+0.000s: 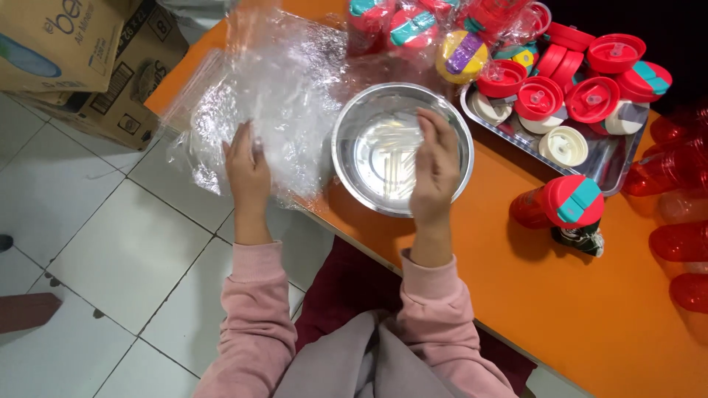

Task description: Assembling small plastic containers and wrapping them in plastic film

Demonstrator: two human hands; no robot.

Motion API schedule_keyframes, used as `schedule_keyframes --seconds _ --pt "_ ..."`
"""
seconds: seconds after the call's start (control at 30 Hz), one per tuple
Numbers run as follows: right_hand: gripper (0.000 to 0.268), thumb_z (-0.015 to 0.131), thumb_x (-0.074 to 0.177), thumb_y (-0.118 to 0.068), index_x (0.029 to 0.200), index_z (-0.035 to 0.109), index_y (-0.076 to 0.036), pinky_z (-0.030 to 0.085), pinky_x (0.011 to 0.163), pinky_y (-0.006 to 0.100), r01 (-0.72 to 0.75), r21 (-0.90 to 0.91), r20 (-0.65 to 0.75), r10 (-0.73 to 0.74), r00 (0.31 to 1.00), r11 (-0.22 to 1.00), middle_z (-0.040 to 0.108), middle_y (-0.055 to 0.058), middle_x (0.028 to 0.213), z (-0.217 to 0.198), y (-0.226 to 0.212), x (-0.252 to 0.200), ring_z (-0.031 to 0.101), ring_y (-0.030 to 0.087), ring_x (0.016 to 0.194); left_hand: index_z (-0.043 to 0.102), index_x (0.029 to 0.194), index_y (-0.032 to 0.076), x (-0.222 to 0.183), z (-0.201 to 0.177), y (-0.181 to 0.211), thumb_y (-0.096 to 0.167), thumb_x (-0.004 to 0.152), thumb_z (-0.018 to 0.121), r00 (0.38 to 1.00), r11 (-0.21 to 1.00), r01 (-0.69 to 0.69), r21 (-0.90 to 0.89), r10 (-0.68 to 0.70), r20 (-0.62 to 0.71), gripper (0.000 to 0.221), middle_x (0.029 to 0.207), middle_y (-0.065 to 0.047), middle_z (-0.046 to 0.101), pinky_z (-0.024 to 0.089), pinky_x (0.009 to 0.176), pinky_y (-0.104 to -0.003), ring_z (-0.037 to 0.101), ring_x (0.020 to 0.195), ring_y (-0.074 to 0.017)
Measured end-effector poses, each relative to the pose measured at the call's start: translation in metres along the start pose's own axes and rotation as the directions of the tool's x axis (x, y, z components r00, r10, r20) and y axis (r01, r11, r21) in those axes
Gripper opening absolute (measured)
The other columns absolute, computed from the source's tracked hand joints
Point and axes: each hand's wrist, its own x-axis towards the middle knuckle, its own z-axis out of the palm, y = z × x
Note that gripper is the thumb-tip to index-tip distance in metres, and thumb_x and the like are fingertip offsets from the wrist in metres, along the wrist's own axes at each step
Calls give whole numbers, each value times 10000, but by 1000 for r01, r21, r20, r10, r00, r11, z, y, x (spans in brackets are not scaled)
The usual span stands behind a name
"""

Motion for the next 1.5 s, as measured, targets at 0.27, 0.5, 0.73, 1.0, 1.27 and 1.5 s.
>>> schedule_keyframes --seconds 0.27,0.5,0.73,1.0,1.27,1.5 --pt "581 402 1089 -318 1315 519 204 326 1250 414 -83 413 -81 127 989 907 465 317 1430 -90 1 -30 459 335 1379 300 1549 5 10 -15 54 231 670 922 952 992 81 98 -106 287 1100 1490 -323 481 -25 1174 -683 404 1418 -499" --pt "756 289 1047 -533 1343 530 120 311 1296 425 -146 557 -82 229 970 817 430 253 1428 -141 -13 -45 458 300 1405 407 1506 -37 -3 -25 90 475 875 796 949 982 -181 -56 190 251 901 1549 -287 413 66 1201 -636 264 1478 -498" --pt "802 311 1038 -563 1357 492 150 320 1283 461 -69 595 -66 134 989 801 409 276 1448 -193 -18 -67 430 349 1433 561 1423 28 -62 31 188 460 706 910 855 850 -366 -378 468 225 907 1411 -245 552 246 1219 -534 436 1404 -460" --pt "722 526 1000 -437 1320 492 210 372 1221 504 -45 402 -94 90 991 914 435 376 1415 -234 -43 -92 434 469 1415 171 1638 78 -158 145 262 480 832 779 655 777 -398 -487 612 442 1088 1678 -209 201 180 1184 -697 184 1538 -472" --pt "514 575 987 -181 1278 492 234 383 1126 747 41 337 -158 13 987 940 453 464 1336 -256 -53 -83 424 619 1358 613 1383 140 -136 207 246 77 988 604 764 755 -298 -584 556 329 399 1336 -70 671 498 1041 -386 648 1232 -264" --pt "298 517 1016 -43 1161 627 193 574 954 556 -19 -107 -261 -10 965 994 618 364 1121 -297 -39 -34 651 440 1077 768 1144 155 -88 212 288 138 967 709 861 604 107 -790 342 378 188 997 -71 789 573 928 -310 742 1019 -177"
